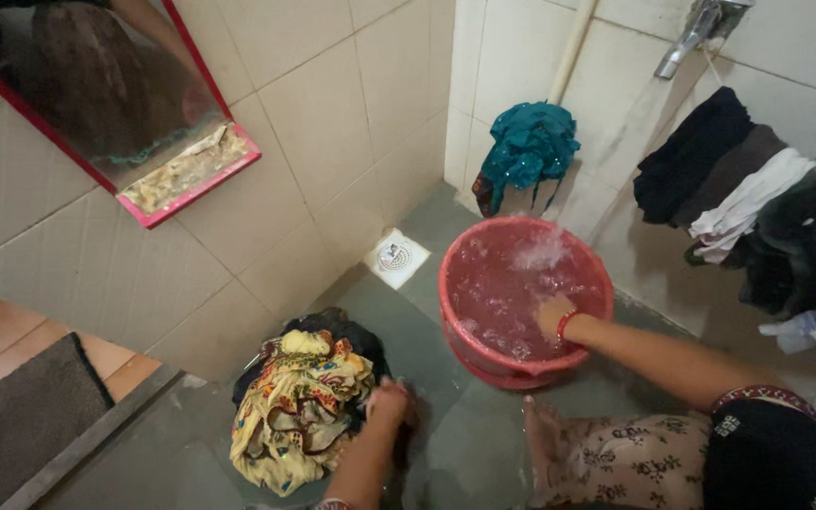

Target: The person washes clothes by hand in a bucket filled with running water, scrubbing and wringing out different garments before hanging them up.

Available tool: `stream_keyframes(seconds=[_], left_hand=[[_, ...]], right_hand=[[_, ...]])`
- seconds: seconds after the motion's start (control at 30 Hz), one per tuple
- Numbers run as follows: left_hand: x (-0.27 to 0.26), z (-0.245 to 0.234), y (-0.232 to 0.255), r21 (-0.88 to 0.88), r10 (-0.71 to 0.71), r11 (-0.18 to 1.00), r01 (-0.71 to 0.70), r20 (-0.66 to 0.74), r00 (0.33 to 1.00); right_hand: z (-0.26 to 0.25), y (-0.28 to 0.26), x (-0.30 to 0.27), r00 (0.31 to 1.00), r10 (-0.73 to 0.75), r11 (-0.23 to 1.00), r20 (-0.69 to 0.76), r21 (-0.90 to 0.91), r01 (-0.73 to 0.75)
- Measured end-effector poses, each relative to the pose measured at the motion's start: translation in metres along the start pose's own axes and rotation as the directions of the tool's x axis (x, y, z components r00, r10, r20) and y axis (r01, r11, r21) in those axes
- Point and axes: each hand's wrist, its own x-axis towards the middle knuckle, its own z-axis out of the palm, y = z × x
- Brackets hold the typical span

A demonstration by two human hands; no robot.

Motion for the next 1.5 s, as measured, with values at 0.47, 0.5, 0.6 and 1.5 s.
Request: stream_keyframes(seconds=[0.47, 0.5, 0.6, 1.5], left_hand=[[-0.046, -0.116, 0.051, 0.232, 0.192, 0.893, -0.385, 0.576, 0.794], [-0.061, -0.139, 0.068, 0.151, 0.241, 0.898, -0.414, 0.619, 0.748], [-0.106, -0.191, 0.119, -0.183, 0.484, 0.86, -0.477, 0.588, 0.648], [-0.027, -0.142, 0.249, -0.237, 0.823, 0.547, -0.803, 0.326, 0.465]], right_hand=[[0.006, 0.009, -0.022, 0.981, 0.167, 0.909, -0.103, 0.4, -0.113], [0.007, 0.008, -0.019, 0.972, 0.157, 0.909, -0.174, 0.411, -0.073], [0.004, 0.008, -0.009, 0.99, 0.118, 0.963, -0.081, 0.254, -0.094], [-0.049, 0.078, -0.03, 0.713, 0.455, 0.691, -0.534, 0.716, 0.095]])
